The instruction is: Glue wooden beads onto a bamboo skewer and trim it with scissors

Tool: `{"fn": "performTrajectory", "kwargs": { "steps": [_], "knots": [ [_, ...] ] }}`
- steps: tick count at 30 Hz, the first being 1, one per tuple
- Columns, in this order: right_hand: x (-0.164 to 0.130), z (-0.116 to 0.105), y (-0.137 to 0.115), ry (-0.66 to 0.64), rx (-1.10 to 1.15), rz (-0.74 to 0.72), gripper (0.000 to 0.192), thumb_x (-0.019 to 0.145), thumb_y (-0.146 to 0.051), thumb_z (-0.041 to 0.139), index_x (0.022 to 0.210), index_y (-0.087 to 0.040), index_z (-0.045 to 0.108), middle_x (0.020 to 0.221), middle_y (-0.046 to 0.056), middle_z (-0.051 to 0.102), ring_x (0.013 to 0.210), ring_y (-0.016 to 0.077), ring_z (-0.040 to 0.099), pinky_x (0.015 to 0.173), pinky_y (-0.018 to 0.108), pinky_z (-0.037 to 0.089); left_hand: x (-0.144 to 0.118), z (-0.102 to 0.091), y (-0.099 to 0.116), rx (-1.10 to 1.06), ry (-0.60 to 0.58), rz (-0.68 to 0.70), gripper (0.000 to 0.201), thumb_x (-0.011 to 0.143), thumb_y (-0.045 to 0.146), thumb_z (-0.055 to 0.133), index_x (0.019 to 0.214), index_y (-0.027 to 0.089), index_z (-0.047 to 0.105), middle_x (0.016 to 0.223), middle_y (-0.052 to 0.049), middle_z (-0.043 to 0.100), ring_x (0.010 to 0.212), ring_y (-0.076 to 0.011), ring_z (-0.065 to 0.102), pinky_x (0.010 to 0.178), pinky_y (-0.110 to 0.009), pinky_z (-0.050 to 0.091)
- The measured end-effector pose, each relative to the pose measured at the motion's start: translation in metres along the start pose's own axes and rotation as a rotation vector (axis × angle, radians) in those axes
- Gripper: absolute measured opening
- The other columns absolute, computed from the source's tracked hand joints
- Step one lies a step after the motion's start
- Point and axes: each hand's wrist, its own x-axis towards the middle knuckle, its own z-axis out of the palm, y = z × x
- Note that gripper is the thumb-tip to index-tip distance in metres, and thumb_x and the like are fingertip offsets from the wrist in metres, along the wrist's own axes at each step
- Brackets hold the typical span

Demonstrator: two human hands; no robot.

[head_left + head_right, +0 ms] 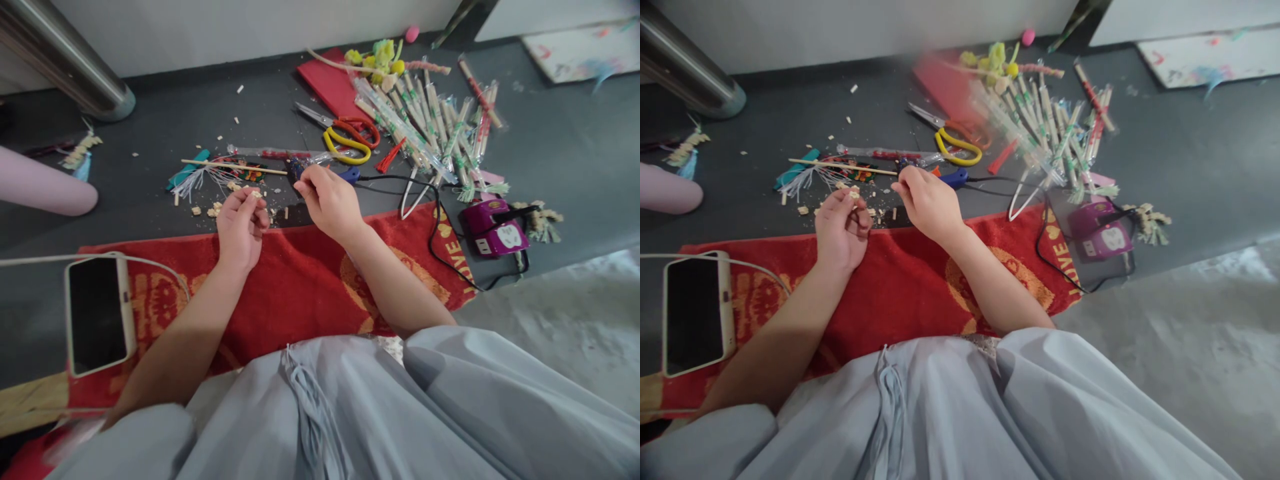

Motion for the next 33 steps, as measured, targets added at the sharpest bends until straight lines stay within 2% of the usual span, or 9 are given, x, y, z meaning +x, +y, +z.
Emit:
{"fn": "performTrajectory", "kwargs": {
  "steps": [4, 8, 11, 14, 20, 26, 33],
  "knots": [
    [0.002, -0.001, -0.003, -0.069, -0.030, 0.050, 0.022, 0.098, -0.032, 0.044, 0.088, -0.018, 0.058, 0.086, 0.006, 0.066, 0.081, 0.0174, 0.058, 0.070, 0.028, 0.040, -0.001, 0.004, 0.002, 0.013, 0.038, -0.025, 0.018, 0.074, 0.029, 0.077, 0.078, 0.021, 0.061, 0.059, 0.006, 0.061, 0.040, -0.0034, 0.048, 0.037, -0.015, 0.035],
    [0.003, -0.005, -0.007, -0.167, -0.016, 0.078, 0.021, 0.095, -0.018, 0.043, 0.097, -0.016, 0.064, 0.090, 0.007, 0.070, 0.087, 0.0181, 0.062, 0.076, 0.029, 0.043, -0.002, 0.004, 0.003, -0.015, 0.030, -0.040, 0.018, 0.072, 0.028, 0.077, 0.077, 0.021, 0.061, 0.059, 0.006, 0.061, 0.040, -0.0035, 0.048, 0.036, -0.015, 0.035],
    [0.004, -0.007, -0.009, -0.193, -0.017, 0.075, 0.024, 0.094, -0.015, 0.043, 0.099, -0.015, 0.066, 0.095, 0.007, 0.072, 0.092, 0.0184, 0.063, 0.082, 0.029, 0.044, -0.002, 0.004, 0.003, -0.019, 0.026, -0.043, 0.018, 0.072, 0.028, 0.077, 0.077, 0.021, 0.061, 0.059, 0.006, 0.061, 0.041, -0.0035, 0.048, 0.037, -0.015, 0.035],
    [0.003, -0.007, -0.010, -0.181, -0.030, 0.075, 0.022, 0.095, -0.021, 0.047, 0.096, -0.016, 0.067, 0.096, 0.008, 0.072, 0.092, 0.0191, 0.063, 0.083, 0.030, 0.043, -0.003, 0.005, 0.004, -0.011, 0.029, -0.050, 0.018, 0.072, 0.028, 0.077, 0.077, 0.021, 0.061, 0.060, 0.006, 0.061, 0.041, -0.0034, 0.048, 0.037, -0.015, 0.035],
    [0.003, -0.006, -0.009, -0.150, -0.029, 0.105, 0.021, 0.093, -0.031, 0.055, 0.087, -0.016, 0.068, 0.088, 0.007, 0.071, 0.086, 0.0192, 0.062, 0.078, 0.030, 0.042, -0.003, 0.003, 0.003, -0.012, 0.002, -0.043, 0.019, 0.070, 0.029, 0.077, 0.079, 0.021, 0.062, 0.060, 0.006, 0.061, 0.041, -0.0034, 0.049, 0.038, -0.015, 0.035],
    [0.002, -0.001, 0.000, -0.106, 0.075, -0.057, 0.025, 0.094, -0.019, 0.047, 0.098, -0.019, 0.072, 0.098, 0.007, 0.071, 0.092, 0.0183, 0.062, 0.088, 0.033, 0.045, 0.000, -0.002, -0.002, -0.001, -0.064, 0.006, 0.024, 0.070, 0.035, 0.079, 0.081, 0.022, 0.062, 0.063, 0.006, 0.061, 0.042, -0.0033, 0.050, 0.037, -0.016, 0.034],
    [0.001, -0.003, -0.003, -0.036, 0.063, -0.058, 0.023, 0.092, -0.018, 0.047, 0.091, -0.019, 0.070, 0.096, 0.006, 0.066, 0.089, 0.0173, 0.061, 0.078, 0.031, 0.048, 0.000, -0.003, -0.003, 0.026, -0.070, 0.009, 0.022, 0.073, 0.035, 0.076, 0.083, 0.022, 0.061, 0.064, 0.006, 0.060, 0.042, -0.0033, 0.049, 0.038, -0.017, 0.035]
  ]
}}
